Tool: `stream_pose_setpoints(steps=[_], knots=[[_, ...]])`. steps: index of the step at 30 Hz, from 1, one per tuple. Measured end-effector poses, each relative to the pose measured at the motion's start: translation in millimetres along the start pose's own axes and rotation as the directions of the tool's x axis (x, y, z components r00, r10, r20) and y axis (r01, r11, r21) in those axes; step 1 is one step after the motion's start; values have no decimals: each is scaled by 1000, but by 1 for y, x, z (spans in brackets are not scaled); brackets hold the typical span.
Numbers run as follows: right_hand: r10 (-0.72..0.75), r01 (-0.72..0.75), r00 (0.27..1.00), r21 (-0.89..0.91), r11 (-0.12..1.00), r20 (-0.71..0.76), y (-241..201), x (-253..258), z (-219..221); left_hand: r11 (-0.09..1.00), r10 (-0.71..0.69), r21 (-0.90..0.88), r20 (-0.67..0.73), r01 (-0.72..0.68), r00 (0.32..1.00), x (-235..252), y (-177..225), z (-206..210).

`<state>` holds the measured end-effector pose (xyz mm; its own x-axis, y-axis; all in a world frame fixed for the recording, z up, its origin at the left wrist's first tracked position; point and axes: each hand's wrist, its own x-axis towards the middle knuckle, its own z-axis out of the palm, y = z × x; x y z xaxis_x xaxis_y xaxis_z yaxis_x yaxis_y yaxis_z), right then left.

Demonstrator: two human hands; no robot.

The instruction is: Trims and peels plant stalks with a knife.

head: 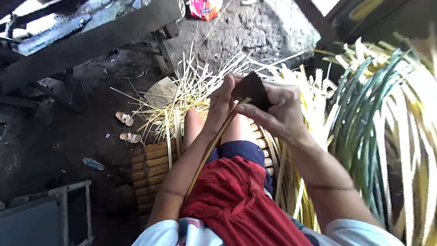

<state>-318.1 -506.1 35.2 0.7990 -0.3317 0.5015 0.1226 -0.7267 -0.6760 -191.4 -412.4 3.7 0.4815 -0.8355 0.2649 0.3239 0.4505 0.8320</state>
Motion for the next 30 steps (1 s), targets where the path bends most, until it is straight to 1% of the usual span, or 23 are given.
stream_pose_setpoints(steps=[1,2,3,4,5,7,8,10,12,13,14,15,17,18,20,22,23,24,25,26,27,29,30], knots=[[-30,27,998,-60,998,-57,3,-2,5,992,-46,-121,-76,36,996,12,-5,9],[-60,51,993,-95,994,-105,4,-5,7,981,-96,-182,-177,63,980,18,-9,11],[-94,77,982,-110,991,-161,4,-11,6,973,-131,-221,-280,69,951,19,-14,5],[-130,111,966,-98,989,-222,3,-18,-1,967,-133,-252,-336,47,933,12,-22,-13],[-161,146,950,-75,986,-266,2,-26,-11,957,-117,-290,-316,21,941,-3,-31,-37],[-212,192,921,-92,977,-327,0,-31,-24,945,-165,-326,-371,38,914,-17,-34,-59],[-216,179,920,-140,974,-327,0,-27,-23,938,-175,-341,-325,57,929,-21,-37,-61],[-150,70,941,-258,964,-304,6,-11,-18,921,-204,-362,-142,142,969,-20,-34,-49],[-45,-34,946,-238,971,-320,17,9,-20,823,-358,-481,-23,303,934,-5,-11,-19],[26,-86,951,-184,979,-307,19,14,-21,774,-387,-539,13,332,922,-6,-3,-12],[78,-107,968,-113,988,-238,16,16,-18,744,-406,-591,-31,311,913,-9,2,-8],[94,-100,988,-47,994,-122,13,13,-9,741,-420,-621,-133,255,898,-10,5,-6],[47,-48,994,4,999,95,10,-6,17,772,-436,-623,-383,121,814,-8,4,-8],[21,-22,989,8,1000,148,9,-15,23,802,-420,-594,-489,60,764,-9,-1,-17],[27,-45,991,136,990,133,2,-26,8,851,-385,-525,-658,-28,647,-15,-14,-53],[20,-35,998,258,965,62,-5,-35,-18,871,-388,-477,-816,-119,428,-22,-25,-91],[8,-13,1000,242,970,23,-6,-35,-22,880,-375,-455,-842,-135,388,-25,-30,-102],[10,-11,1000,156,988,11,-6,-33,-18,883,-367,-454,-824,-116,432,-29,-36,-102],[17,-17,1000,36,999,11,-1,-29,-11,877,-355,-474,-742,-71,568,-33,-41,-95],[27,-26,1000,-83,996,11,8,-21,-4,865,-336,-502,-587,-6,737,-37,-44,-84],[60,-62,998,-164,985,-13,17,-9,0,844,-339,-530,-412,80,846,-38,-40,-68],[162,-182,976,-139,973,-147,31,15,-2,806,-385,-549,-204,221,900,-41,-21,-33],[212,-227,964,-80,971,-160,29,21,-2,801,-387,-552,-180,232,904,-43,-13,-23]])
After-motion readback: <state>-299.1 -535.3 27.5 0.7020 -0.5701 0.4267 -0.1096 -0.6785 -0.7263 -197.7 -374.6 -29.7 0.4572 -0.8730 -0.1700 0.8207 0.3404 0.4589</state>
